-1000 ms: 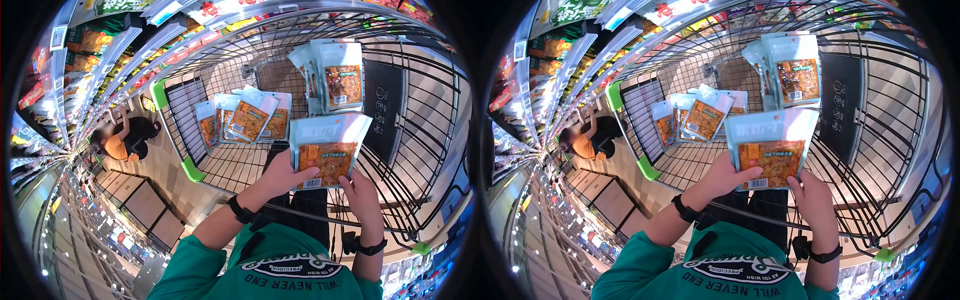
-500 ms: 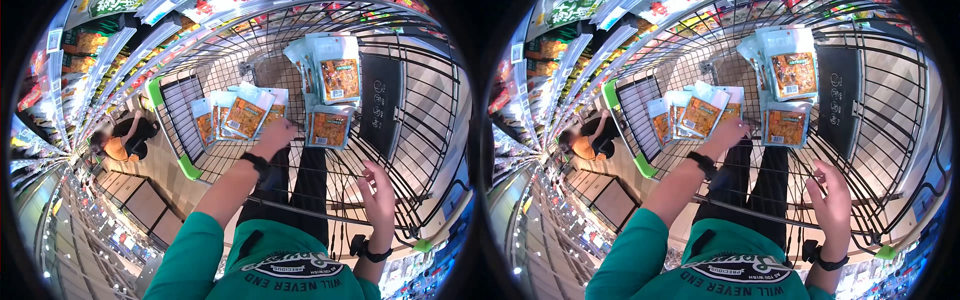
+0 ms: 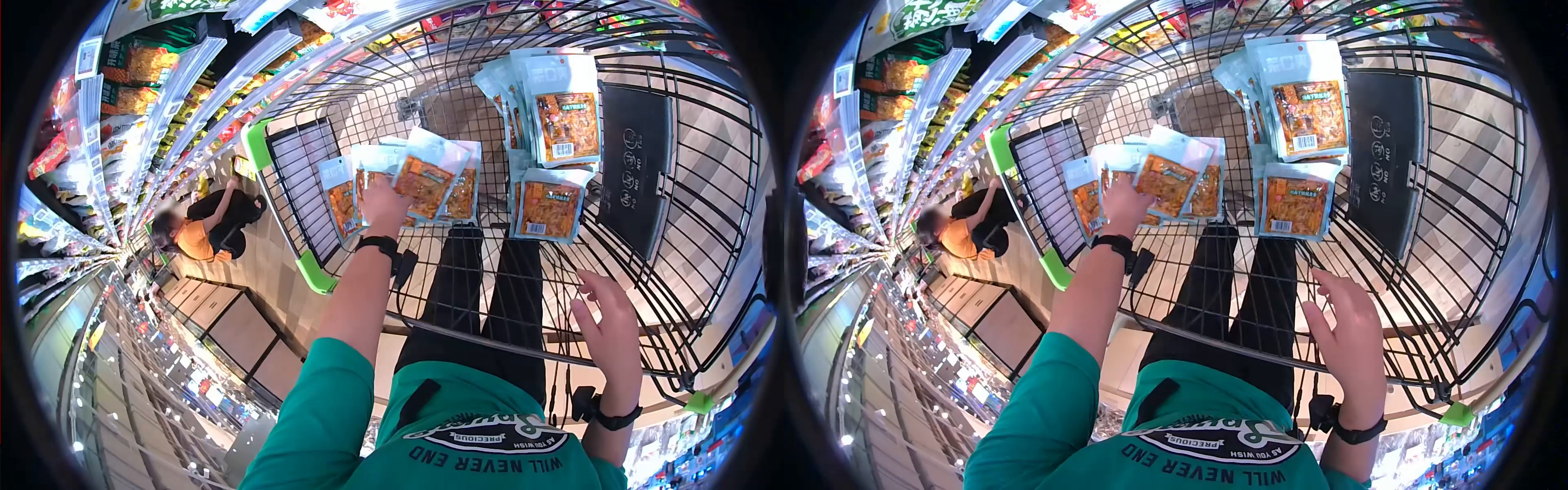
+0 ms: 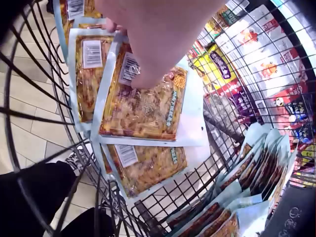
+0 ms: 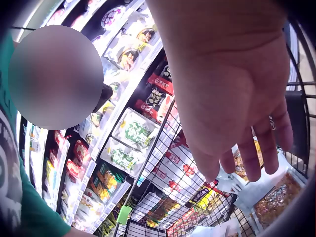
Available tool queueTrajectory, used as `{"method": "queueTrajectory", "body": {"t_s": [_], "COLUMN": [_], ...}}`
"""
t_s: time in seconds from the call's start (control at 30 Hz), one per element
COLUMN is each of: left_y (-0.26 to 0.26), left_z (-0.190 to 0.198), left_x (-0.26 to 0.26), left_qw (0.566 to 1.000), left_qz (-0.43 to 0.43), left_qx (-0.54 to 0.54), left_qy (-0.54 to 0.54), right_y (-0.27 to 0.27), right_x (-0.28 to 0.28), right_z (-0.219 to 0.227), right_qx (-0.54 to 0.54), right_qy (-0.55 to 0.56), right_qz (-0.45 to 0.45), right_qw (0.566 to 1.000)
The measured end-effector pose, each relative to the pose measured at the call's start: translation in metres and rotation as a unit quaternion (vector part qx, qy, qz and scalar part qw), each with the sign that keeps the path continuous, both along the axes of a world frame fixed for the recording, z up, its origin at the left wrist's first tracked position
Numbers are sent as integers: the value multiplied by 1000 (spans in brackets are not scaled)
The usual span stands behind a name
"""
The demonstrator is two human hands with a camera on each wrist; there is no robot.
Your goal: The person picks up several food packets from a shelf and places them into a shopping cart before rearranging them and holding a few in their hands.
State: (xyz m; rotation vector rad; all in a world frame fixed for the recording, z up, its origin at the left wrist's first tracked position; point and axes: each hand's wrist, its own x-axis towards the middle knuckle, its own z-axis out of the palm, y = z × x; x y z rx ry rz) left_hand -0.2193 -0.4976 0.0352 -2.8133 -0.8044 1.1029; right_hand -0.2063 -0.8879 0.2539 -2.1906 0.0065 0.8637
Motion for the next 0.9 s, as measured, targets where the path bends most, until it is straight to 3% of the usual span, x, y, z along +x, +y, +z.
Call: {"method": "queueTrajectory", "body": {"t_s": [0.03,0.1,0.17,0.23,0.3,0.37,0.4,0.43,0.47,0.5,0.57,0.6,0.63,0.7,0.77,0.8,0.83,0.9], "left_y": [-7,-21,-56,-84,-109,-127,-136,-145,-156,-159,-163,-160,-153,-127,-82,-61,-39,24], "left_z": [-3,-5,46,78,144,169,177,181,181,180,178,163,161,141,116,104,90,38], "left_x": [1,0,19,15,30,27,27,25,19,20,21,12,16,15,11,15,20,-2], "left_qw": [1000,961,908,863,815,764,756,745,711,711,801,834,871,905,912,938,950,937], "left_qz": [3,81,43,77,95,94,47,-1,42,42,-28,-90,-136,-176,-92,7,103,169], "left_qx": [-1,-263,-414,-498,-571,-636,-652,-666,-702,-702,-589,-542,-469,-387,-398,-346,-290,-293], "left_qy": [0,6,43,32,17,59,45,30,12,11,106,53,55,20,-17,18,50,-90], "right_y": [1,3,4,-1,2,6,1,2,3,3,-11,-19,-27,-31,-26,-24,-24,-24], "right_x": [0,-1,0,-5,-5,-2,-4,-5,-5,-3,0,-3,-8,-3,5,6,4,4], "right_z": [0,1,2,-6,-11,-12,-18,-21,-25,-28,-36,-40,-42,-40,-29,-26,-26,-28], "right_qx": [-3,-5,-23,-33,-42,16,85,86,193,295,215,10,-195,-250,-162,-129,-130,-107], "right_qy": [6,14,37,36,33,65,93,93,126,155,197,117,27,-6,75,64,66,-22], "right_qz": [-1,2,-25,-38,-52,-142,-153,-152,-251,-344,-331,-184,-23,5,-142,-158,-159,-56], "right_qw": [1000,1000,999,998,997,988,980,980,940,878,898,976,980,968,974,977,977,992]}}
